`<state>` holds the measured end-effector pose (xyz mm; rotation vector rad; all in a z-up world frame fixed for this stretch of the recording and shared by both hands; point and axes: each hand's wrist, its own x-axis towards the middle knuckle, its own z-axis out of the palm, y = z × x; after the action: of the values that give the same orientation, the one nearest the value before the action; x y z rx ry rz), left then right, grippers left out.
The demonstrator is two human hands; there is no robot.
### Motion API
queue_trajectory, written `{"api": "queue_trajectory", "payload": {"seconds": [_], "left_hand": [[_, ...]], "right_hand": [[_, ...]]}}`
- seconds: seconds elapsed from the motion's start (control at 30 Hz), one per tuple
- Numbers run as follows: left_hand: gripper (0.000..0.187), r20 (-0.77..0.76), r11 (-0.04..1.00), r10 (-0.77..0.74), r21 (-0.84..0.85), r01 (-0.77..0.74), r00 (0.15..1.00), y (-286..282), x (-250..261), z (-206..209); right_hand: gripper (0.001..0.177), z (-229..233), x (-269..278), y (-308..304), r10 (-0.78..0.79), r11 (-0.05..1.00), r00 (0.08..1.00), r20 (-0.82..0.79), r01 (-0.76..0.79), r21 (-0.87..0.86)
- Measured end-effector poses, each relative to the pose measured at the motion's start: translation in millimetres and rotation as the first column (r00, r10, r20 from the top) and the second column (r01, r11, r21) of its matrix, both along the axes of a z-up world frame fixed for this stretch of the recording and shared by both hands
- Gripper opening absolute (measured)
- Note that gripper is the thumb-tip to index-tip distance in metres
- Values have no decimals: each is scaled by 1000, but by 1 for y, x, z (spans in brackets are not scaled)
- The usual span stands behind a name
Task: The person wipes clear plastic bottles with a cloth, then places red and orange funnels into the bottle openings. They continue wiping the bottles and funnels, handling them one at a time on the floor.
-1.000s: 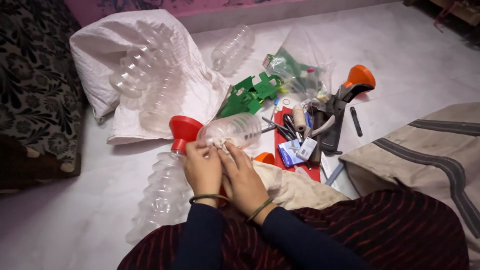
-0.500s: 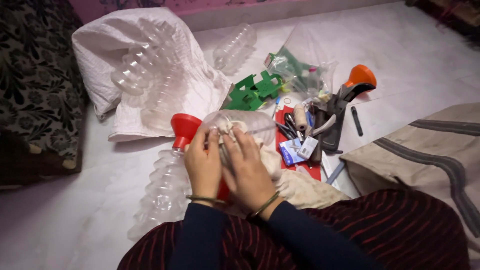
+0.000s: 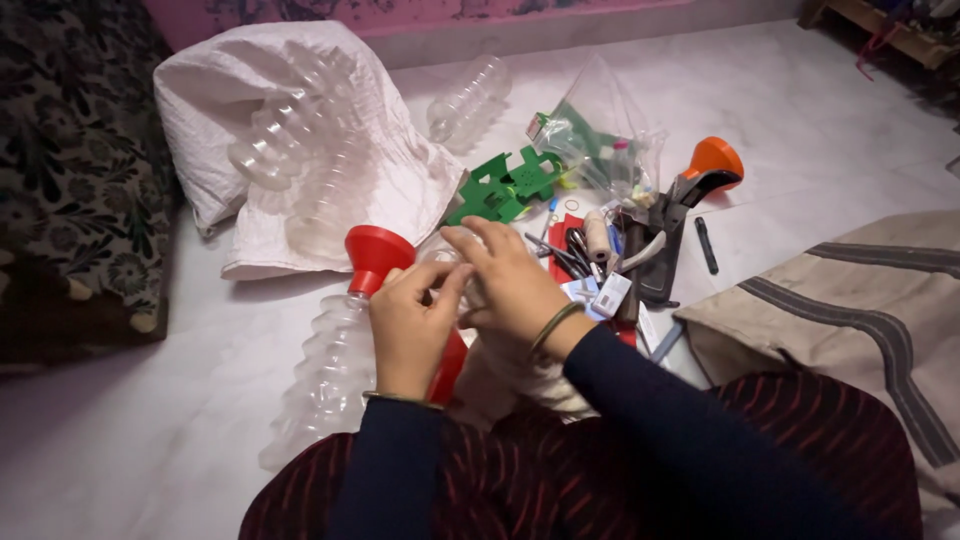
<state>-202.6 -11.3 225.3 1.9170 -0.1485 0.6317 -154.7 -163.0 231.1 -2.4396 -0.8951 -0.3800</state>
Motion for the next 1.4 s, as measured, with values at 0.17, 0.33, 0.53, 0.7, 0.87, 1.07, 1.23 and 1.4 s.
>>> {"api": "queue_trajectory", "payload": {"seconds": [0.17,0.33,0.53,0.7,0.87,1.07,1.23,1.4], "left_hand": [[14,116,986,37,156,-55,993,0,4,-13],[18,-9,914,170,376,-154,985,-7,2,-27],[24,-308,873,324,463,-157,894,-14,9,-49],[28,-328,939,282,287,-189,902,-15,26,-87],[35,-480,980,166,176,-91,861,-10,29,-92],[40,-382,985,30,-144,-92,924,-10,42,-129],[50,-228,713,-240,-701,11,944,-11,26,-77],[62,-293,856,-250,-512,70,923,-11,25,-67]], "right_hand": [[96,-4,-1,-9,62,998,995,-79,-62,1],[76,-34,-11,-6,66,997,998,17,-67,39],[64,-37,-9,-9,80,985,989,-124,-59,161],[52,-35,4,-27,-68,960,996,-58,81,268],[34,7,2,-18,-180,948,982,-65,191,255],[41,-27,-22,2,-134,973,976,174,97,209],[58,-46,-41,2,-57,997,974,218,44,66],[62,-28,-35,-3,-105,994,965,241,93,63]]}}
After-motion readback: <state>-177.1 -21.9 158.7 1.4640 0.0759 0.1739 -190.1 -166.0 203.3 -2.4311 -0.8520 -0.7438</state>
